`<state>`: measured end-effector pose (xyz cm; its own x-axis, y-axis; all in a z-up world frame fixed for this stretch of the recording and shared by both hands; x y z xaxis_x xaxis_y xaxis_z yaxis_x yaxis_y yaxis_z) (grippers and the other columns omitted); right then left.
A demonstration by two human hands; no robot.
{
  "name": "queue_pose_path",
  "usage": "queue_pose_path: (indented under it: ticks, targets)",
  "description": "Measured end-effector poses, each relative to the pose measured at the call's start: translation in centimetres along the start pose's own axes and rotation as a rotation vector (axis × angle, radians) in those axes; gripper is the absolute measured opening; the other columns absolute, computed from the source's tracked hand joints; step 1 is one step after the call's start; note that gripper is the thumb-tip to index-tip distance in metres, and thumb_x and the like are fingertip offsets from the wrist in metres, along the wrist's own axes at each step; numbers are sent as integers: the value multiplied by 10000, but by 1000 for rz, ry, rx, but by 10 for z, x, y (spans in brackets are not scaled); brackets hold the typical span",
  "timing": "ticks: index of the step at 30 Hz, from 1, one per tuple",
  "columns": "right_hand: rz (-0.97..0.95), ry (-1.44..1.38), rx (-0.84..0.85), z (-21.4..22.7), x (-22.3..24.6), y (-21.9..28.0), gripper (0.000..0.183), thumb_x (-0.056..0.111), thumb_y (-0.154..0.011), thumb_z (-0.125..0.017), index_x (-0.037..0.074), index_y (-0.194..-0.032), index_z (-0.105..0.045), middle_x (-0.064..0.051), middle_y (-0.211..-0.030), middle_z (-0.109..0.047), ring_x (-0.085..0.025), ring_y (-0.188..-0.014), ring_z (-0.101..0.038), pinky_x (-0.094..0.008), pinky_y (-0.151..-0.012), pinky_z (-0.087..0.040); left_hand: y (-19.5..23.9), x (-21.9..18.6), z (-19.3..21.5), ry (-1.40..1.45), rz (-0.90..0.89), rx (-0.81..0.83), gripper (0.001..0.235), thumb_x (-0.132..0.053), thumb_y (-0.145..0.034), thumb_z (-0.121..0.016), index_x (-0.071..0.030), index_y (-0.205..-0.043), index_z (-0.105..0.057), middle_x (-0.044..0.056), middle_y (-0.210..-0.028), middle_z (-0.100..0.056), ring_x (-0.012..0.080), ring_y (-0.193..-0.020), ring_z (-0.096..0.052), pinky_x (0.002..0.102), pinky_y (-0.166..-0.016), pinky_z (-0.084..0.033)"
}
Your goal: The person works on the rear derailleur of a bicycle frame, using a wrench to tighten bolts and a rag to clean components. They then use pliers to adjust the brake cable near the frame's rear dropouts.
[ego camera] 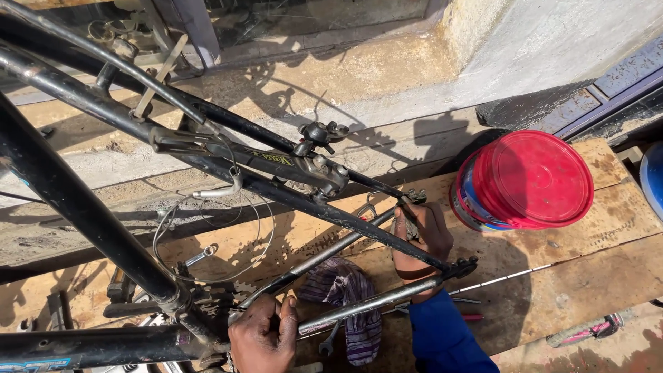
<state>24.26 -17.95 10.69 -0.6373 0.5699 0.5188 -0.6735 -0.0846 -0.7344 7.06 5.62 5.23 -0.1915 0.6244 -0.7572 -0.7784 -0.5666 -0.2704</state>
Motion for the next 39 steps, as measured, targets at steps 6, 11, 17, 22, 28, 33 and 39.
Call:
queue_pose_path:
  ticks: [6,11,17,22,28,33,39]
  targets:
    - [-380,6,-163,-5,-49,21,257,139,-862,-793,103,-944,-551,-58,-770,-635,-217,-709,-660,-354,-625,-534,1,5,-5,-16,33,22,406,-335,-853,-648,-150,-556,-442,-6,-427,-310,132,-381,-263,350,-403,-238]
    - [-576,-478,-329,-7,-71,28,251,133,-837,-786,109,-904,-545,-16,-744,-548,-107,-743,-564,-282,-676,-523,3,9,-3,-9,46,40,401,-355,-848,-655,-159,-567,-447,-2,-411,-312,133,-356,-276,363,-395,-243]
    - [-124,54,-127,4,-2,6,113,-36,-910,-665,65,-889,-617,-50,-757,-504,-162,-616,-439,-317,-587,-384,4,7,-1,1,32,28,414,-317,-851,-657,-156,-551,-422,-5,-454,-312,118,-372,-265,353,-399,-236]
    - [179,324,162,11,9,-1,311,355,-920,-630,130,-1132,-667,-78,-942,-563,-254,-754,-620,-371,-525,-457,2,10,0,24,33,36,430,-337,-855,-654,-150,-561,-403,2,-470,-280,127,-411,-239,352,-413,-235]
    - [616,523,414,-1,-5,0,272,42,-917,-580,96,-1178,-635,-66,-965,-568,-250,-776,-557,-358,-531,-440,2,7,1,18,-12,23,422,-339,-851,-652,-144,-570,-405,8,-468,-271,151,-429,-237,354,-413,-243]
    - [435,202,392,-14,6,-1,209,28,-919,-494,-6,-1072,-631,-145,-946,-585,-340,-806,-597,-435,-555,-455,-1,3,6,26,-44,-3,438,-310,-857,-646,-138,-559,-373,15,-462,-247,141,-443,-218,350,-421,-225]
    - [-686,-688,-179,-21,-90,45,110,131,-872,-733,26,-897,-709,14,-715,-564,-110,-714,-521,-266,-664,-452,1,-3,5,25,-115,-23,425,-297,-854,-652,-144,-555,-391,5,-464,-243,152,-430,-206,351,-400,-216]
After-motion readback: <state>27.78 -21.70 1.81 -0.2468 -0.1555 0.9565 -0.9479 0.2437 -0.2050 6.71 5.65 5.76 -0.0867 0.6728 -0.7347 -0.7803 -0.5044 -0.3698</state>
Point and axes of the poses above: each hand's wrist, its own y-axis away from the middle knuckle, its own z-axis out of the back of the hand, x = y × z, the point moved 9 cm from there along -y, towards the middle knuckle
